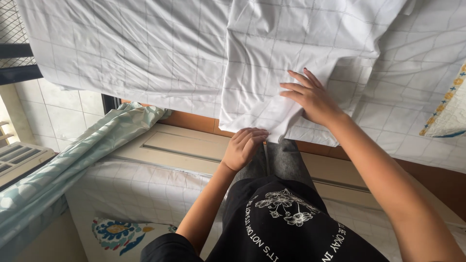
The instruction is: Folding a white checkered bedsheet on top of a bed.
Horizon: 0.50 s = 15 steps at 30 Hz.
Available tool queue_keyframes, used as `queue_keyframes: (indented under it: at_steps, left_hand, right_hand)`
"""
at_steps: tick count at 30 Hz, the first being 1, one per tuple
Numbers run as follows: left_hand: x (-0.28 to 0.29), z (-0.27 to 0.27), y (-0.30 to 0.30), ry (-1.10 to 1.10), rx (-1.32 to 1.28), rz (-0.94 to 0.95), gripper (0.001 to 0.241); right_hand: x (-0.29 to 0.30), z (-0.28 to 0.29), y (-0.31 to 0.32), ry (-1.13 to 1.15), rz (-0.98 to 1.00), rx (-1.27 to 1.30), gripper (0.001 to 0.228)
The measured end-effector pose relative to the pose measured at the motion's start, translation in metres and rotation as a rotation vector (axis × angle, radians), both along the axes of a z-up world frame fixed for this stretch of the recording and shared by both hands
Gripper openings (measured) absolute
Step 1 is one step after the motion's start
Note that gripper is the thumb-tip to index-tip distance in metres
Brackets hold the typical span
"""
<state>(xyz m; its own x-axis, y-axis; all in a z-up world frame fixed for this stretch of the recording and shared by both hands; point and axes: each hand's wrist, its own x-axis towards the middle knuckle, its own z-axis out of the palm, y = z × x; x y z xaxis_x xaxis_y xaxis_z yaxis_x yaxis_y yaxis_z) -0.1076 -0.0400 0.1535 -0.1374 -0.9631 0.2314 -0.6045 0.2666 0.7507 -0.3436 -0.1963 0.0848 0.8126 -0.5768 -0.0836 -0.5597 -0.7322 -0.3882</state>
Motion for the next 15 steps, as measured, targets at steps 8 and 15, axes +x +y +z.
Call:
queue_keyframes:
  at_steps: [8, 15]
  left_hand:
    - [0.021, -0.021, 0.018, 0.136, 0.112, 0.206, 0.017]
    - [0.054, -0.092, -0.059, 0.294, 0.196, 0.521, 0.016]
  right_hand:
    - [-0.092, -0.025, -0.027, -0.021, -0.199, 0.239, 0.044]
    - [-0.176, -0.068, -0.062, 0.133, -0.458, 0.275, 0.024]
